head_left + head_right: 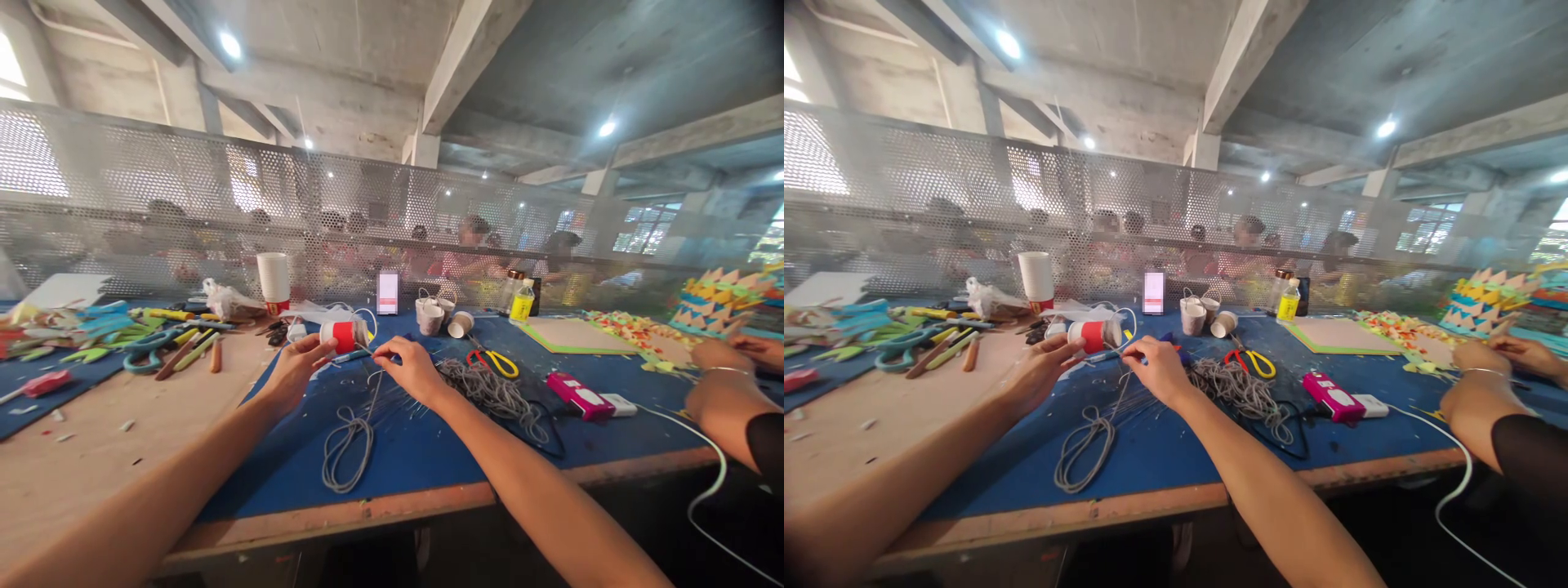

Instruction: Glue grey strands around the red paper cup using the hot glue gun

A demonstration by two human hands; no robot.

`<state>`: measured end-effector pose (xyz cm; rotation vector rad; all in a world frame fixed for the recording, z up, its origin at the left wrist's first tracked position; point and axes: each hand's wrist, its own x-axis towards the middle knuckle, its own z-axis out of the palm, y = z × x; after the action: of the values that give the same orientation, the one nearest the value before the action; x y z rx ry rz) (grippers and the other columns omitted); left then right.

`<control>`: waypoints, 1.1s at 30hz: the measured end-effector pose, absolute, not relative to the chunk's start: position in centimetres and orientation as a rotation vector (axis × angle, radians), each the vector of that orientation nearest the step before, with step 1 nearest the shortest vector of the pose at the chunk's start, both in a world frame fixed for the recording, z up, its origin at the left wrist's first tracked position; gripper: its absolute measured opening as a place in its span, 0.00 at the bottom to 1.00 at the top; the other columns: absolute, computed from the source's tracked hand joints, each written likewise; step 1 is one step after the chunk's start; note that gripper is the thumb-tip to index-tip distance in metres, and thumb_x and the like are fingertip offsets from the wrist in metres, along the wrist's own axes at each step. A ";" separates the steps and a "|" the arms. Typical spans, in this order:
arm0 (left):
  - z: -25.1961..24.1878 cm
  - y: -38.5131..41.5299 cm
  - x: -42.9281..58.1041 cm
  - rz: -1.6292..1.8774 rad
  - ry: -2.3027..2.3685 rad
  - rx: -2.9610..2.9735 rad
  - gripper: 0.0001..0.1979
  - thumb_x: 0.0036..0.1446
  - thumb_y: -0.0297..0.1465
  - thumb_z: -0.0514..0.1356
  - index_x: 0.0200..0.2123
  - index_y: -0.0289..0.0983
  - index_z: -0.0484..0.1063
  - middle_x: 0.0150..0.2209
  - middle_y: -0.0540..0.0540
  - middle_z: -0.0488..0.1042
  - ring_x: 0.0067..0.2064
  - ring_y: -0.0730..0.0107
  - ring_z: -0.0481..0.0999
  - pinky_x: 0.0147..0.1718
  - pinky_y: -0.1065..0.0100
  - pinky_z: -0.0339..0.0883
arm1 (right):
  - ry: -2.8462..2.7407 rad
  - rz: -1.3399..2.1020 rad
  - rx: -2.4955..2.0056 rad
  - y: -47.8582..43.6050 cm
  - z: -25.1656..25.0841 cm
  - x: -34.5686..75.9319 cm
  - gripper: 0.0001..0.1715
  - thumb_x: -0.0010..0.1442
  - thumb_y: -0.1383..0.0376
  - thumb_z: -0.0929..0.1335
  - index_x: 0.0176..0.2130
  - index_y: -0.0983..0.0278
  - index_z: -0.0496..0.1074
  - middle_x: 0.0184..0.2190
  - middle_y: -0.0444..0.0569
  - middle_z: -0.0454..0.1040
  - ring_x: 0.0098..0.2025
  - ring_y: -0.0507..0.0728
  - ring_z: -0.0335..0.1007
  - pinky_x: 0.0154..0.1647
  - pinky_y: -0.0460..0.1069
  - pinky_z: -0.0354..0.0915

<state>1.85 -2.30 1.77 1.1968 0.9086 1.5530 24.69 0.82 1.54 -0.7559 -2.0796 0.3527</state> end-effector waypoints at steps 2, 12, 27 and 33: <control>1.6 -2.1 1.7 1.576 0.897 1.174 0.13 0.47 0.38 0.74 0.35 0.38 0.82 0.36 0.44 0.82 0.40 0.62 0.78 0.45 0.63 0.69 | -2.147 0.341 -0.751 0.8 1.4 24.8 0.06 0.64 0.66 0.70 0.40 0.60 0.80 0.38 0.46 0.79 0.41 0.54 0.76 0.48 0.48 0.66; 1.0 -1.3 1.1 1.585 0.891 1.127 0.16 0.45 0.38 0.75 0.37 0.37 0.82 0.38 0.44 0.82 0.42 0.61 0.79 0.46 0.62 0.70 | -2.069 0.262 -0.838 1.3 1.5 25.3 0.15 0.65 0.69 0.63 0.45 0.61 0.78 0.44 0.48 0.77 0.46 0.54 0.74 0.52 0.48 0.66; 0.7 -1.2 0.7 1.548 0.952 1.156 0.14 0.46 0.40 0.73 0.35 0.38 0.81 0.37 0.43 0.82 0.40 0.62 0.78 0.44 0.63 0.70 | -2.183 -0.180 -1.747 4.1 0.0 29.1 0.18 0.65 0.56 0.68 0.51 0.64 0.71 0.52 0.60 0.73 0.55 0.66 0.69 0.53 0.59 0.62; 0.8 -1.3 0.9 1.529 0.945 1.150 0.14 0.47 0.39 0.74 0.34 0.38 0.81 0.37 0.44 0.82 0.39 0.64 0.78 0.44 0.64 0.69 | -2.185 -0.251 -1.728 4.1 -0.3 28.4 0.19 0.69 0.64 0.64 0.58 0.65 0.65 0.53 0.61 0.72 0.54 0.65 0.70 0.52 0.58 0.63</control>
<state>0.85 -1.28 0.75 1.1499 0.9448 1.5287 28.40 4.10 -0.29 -1.7277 -2.1848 -0.2511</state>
